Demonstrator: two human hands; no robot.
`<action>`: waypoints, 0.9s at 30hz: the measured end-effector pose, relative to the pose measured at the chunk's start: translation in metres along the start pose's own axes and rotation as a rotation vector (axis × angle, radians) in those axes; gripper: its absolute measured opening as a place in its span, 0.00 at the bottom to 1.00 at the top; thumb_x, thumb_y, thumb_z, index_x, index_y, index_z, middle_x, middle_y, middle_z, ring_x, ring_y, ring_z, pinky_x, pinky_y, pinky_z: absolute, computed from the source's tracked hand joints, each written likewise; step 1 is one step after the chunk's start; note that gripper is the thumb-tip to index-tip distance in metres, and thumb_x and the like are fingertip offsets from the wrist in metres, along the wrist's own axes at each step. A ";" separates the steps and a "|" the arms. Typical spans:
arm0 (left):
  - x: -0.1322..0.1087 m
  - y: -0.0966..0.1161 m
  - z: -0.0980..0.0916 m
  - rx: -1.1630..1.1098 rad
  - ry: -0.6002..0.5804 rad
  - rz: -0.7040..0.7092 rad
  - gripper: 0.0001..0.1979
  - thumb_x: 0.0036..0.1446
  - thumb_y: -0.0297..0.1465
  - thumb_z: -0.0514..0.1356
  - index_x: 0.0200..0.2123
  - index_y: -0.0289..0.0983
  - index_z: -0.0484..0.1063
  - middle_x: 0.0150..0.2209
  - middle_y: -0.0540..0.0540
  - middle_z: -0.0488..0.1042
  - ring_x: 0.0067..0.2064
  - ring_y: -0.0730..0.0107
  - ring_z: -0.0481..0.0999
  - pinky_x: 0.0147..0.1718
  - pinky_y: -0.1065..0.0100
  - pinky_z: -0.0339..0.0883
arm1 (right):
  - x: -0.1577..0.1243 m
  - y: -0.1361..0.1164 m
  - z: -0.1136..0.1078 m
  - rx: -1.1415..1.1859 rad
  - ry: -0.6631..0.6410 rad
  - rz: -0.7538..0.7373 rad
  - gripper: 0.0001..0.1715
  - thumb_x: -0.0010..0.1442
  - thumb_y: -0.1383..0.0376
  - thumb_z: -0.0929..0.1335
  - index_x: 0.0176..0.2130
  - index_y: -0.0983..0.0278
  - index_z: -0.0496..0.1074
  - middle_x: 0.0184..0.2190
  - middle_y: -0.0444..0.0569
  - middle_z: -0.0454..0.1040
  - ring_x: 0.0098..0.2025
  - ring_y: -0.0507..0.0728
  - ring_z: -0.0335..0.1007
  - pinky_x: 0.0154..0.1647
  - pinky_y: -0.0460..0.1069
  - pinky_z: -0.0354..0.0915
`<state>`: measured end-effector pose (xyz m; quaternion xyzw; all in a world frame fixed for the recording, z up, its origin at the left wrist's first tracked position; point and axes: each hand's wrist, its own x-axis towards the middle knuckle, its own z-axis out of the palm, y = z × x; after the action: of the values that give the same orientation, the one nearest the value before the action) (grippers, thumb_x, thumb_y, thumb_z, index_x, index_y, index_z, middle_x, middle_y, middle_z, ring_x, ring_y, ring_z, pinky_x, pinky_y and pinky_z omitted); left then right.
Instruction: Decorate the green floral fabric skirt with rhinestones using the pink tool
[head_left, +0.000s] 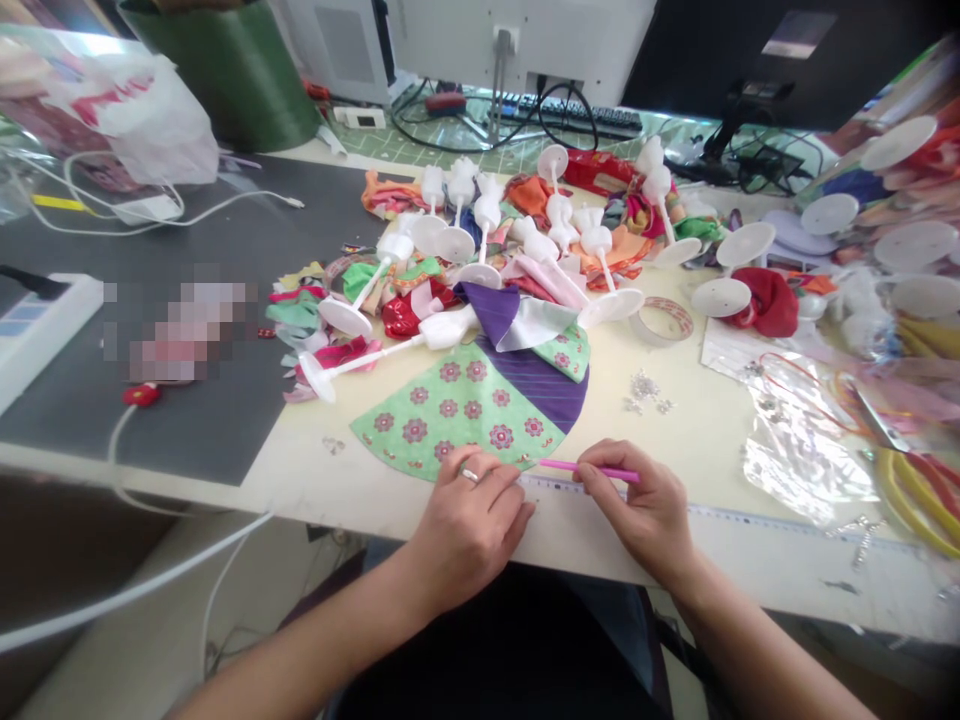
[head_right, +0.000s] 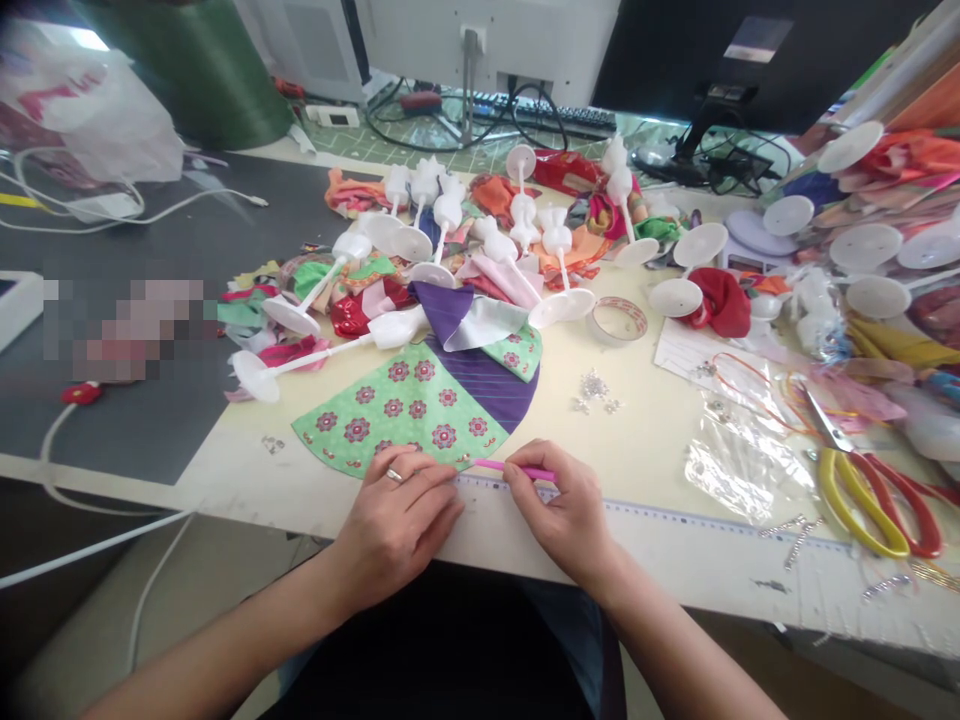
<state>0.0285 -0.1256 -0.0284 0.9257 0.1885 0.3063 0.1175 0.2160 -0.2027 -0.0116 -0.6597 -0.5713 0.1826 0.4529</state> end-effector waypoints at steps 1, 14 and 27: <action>0.000 0.000 0.000 0.000 -0.004 -0.002 0.04 0.59 0.26 0.58 0.34 0.33 0.73 0.38 0.43 0.78 0.41 0.62 0.72 0.49 0.54 0.61 | 0.000 0.000 0.000 -0.004 -0.003 -0.003 0.05 0.60 0.67 0.66 0.31 0.62 0.69 0.25 0.44 0.74 0.26 0.52 0.70 0.28 0.47 0.65; 0.001 -0.001 0.000 -0.026 -0.023 -0.014 0.05 0.59 0.26 0.57 0.34 0.33 0.73 0.37 0.43 0.78 0.41 0.62 0.72 0.49 0.53 0.61 | -0.001 0.001 0.002 -0.041 -0.020 -0.024 0.04 0.60 0.67 0.66 0.31 0.61 0.69 0.26 0.44 0.74 0.27 0.52 0.70 0.29 0.47 0.66; 0.004 -0.005 0.001 -0.060 -0.081 -0.039 0.06 0.60 0.30 0.57 0.38 0.34 0.71 0.45 0.41 0.77 0.50 0.55 0.70 0.54 0.50 0.58 | 0.001 0.000 0.003 -0.035 -0.029 -0.029 0.05 0.60 0.67 0.66 0.31 0.61 0.68 0.25 0.44 0.73 0.26 0.52 0.70 0.28 0.47 0.66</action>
<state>0.0309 -0.1194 -0.0289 0.9295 0.1921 0.2718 0.1587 0.2142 -0.2006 -0.0130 -0.6565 -0.5905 0.1754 0.4353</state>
